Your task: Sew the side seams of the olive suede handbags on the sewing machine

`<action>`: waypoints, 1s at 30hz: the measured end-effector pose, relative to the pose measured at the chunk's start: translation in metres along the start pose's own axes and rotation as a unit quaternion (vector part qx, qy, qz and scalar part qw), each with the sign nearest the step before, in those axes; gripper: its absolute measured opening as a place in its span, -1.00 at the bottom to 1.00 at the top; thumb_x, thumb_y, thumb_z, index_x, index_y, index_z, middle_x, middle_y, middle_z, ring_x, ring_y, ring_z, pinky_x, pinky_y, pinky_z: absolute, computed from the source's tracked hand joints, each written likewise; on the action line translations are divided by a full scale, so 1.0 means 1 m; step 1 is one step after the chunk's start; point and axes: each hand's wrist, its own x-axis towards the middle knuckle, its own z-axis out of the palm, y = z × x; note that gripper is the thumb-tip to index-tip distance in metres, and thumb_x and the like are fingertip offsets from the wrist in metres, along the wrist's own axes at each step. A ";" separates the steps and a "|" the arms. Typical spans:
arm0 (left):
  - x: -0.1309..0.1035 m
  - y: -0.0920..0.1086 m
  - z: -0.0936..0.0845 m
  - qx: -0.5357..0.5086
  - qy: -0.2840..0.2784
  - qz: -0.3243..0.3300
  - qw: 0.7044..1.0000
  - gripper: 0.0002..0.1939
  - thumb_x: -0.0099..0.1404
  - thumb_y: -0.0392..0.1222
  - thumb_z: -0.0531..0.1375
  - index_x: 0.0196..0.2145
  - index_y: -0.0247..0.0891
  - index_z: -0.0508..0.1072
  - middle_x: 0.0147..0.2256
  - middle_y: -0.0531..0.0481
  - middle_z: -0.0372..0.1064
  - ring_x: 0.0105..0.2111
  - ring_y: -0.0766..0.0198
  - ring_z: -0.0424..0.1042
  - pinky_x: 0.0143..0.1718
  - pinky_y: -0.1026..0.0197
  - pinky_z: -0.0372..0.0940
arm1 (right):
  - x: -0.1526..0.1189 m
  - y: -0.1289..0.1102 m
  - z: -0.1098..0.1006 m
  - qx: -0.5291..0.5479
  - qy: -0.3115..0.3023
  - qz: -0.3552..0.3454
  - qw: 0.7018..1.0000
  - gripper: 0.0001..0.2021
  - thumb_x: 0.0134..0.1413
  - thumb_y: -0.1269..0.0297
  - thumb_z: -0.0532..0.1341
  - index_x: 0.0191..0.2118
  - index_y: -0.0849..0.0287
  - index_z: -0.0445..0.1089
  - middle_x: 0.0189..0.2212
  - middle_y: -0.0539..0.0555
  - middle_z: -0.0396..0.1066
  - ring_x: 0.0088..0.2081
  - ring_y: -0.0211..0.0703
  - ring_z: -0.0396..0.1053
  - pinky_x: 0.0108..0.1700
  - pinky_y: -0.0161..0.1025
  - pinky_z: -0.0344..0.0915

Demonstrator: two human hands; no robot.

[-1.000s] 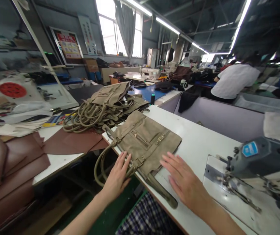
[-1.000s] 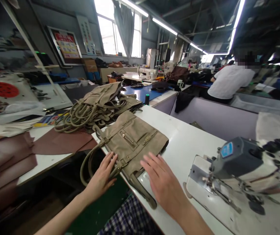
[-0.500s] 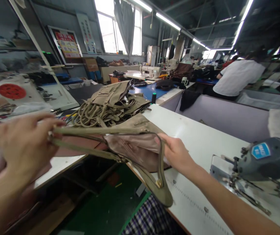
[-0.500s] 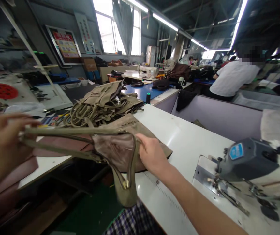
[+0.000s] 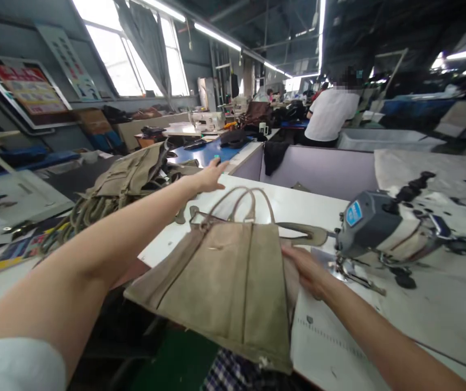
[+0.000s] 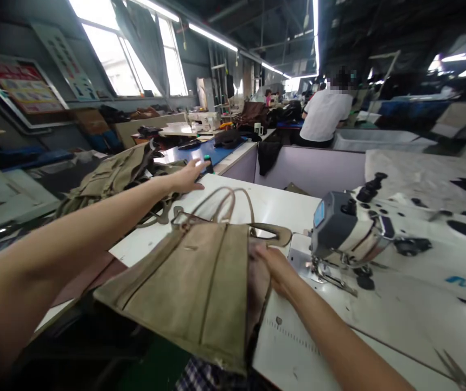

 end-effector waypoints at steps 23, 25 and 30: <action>-0.094 0.135 0.112 -0.014 -0.155 0.335 0.929 -0.60 0.37 -0.42 -0.09 0.01 -0.27 0.44 -0.15 -0.21 0.47 -0.18 0.09 0.44 -0.15 0.02 0.31 | -0.012 0.044 -0.053 -0.298 0.154 -0.055 0.940 -0.76 -0.04 0.21 0.22 -0.23 0.20 0.30 -0.64 -0.10 0.28 -0.62 -0.23 0.21 -0.50 -0.29 0.15; -0.097 0.138 0.116 -0.077 -0.153 0.393 0.904 -0.55 0.41 -0.40 -0.12 0.14 -0.17 0.32 0.07 -0.10 0.37 0.04 0.15 0.35 0.08 0.05 0.23 | -0.027 0.042 -0.055 -0.303 0.180 -0.085 0.932 -0.68 -0.02 0.22 0.20 -0.12 0.22 0.28 -0.42 0.05 0.40 -0.51 -0.20 0.29 -0.41 -0.23 0.25; -0.076 0.147 0.123 -0.213 -0.169 0.319 0.908 -0.61 0.43 -0.25 -0.07 0.14 -0.28 0.32 0.13 -0.14 0.30 0.11 0.14 0.29 0.15 0.10 0.20 | -0.093 0.039 -0.043 -0.334 0.127 -0.181 0.916 -0.79 -0.03 0.43 0.14 -0.22 0.15 0.39 -0.18 0.14 0.39 -0.13 -0.04 0.32 -0.05 -0.05 0.31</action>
